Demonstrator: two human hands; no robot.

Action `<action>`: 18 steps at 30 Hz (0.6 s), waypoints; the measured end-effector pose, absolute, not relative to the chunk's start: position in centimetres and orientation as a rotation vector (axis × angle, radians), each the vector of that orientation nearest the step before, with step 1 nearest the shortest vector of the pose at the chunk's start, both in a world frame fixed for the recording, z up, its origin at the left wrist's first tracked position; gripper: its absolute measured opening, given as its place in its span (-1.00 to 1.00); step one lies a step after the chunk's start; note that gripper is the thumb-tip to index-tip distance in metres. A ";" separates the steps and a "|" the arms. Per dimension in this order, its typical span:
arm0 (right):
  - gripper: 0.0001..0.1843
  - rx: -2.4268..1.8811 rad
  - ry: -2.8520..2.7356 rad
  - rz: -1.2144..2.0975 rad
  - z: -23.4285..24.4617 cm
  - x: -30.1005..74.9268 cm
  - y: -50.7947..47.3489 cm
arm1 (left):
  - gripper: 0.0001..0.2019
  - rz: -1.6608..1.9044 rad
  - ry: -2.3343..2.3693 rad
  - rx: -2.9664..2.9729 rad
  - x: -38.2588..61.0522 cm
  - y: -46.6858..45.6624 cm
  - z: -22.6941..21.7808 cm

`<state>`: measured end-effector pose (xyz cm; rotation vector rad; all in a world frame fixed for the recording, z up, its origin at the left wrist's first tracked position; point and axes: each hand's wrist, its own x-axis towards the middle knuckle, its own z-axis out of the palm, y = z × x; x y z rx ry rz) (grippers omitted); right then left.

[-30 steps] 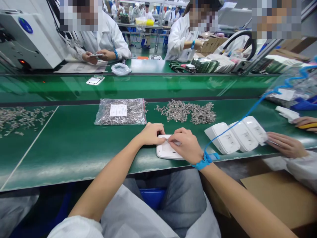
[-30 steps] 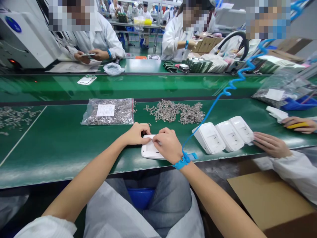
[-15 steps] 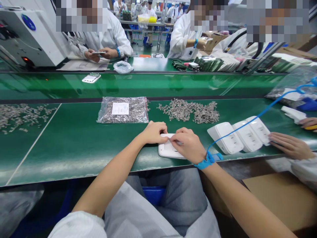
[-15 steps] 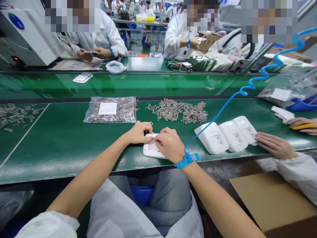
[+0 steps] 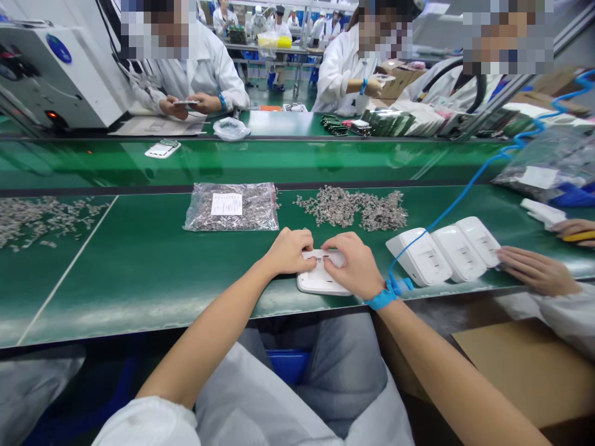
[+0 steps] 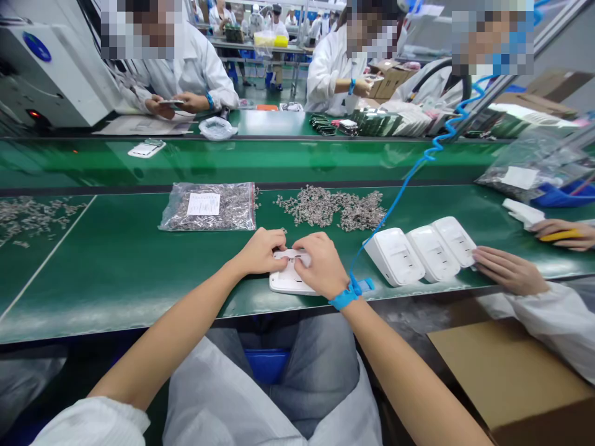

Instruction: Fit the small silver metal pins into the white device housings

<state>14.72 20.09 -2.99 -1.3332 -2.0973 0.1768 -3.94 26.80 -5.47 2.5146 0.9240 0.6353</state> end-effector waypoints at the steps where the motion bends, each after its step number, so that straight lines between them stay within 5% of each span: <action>1: -0.81 -1.344 -2.136 0.175 -3.0 14.7 20.2 | -0.85 0.642 0.925 2.508 -4.0 26.8 -5.5; 18: -0.83 -1.255 -2.047 0.186 -2.9 14.0 20.3 | -0.86 0.579 0.919 2.462 -4.2 27.1 -5.3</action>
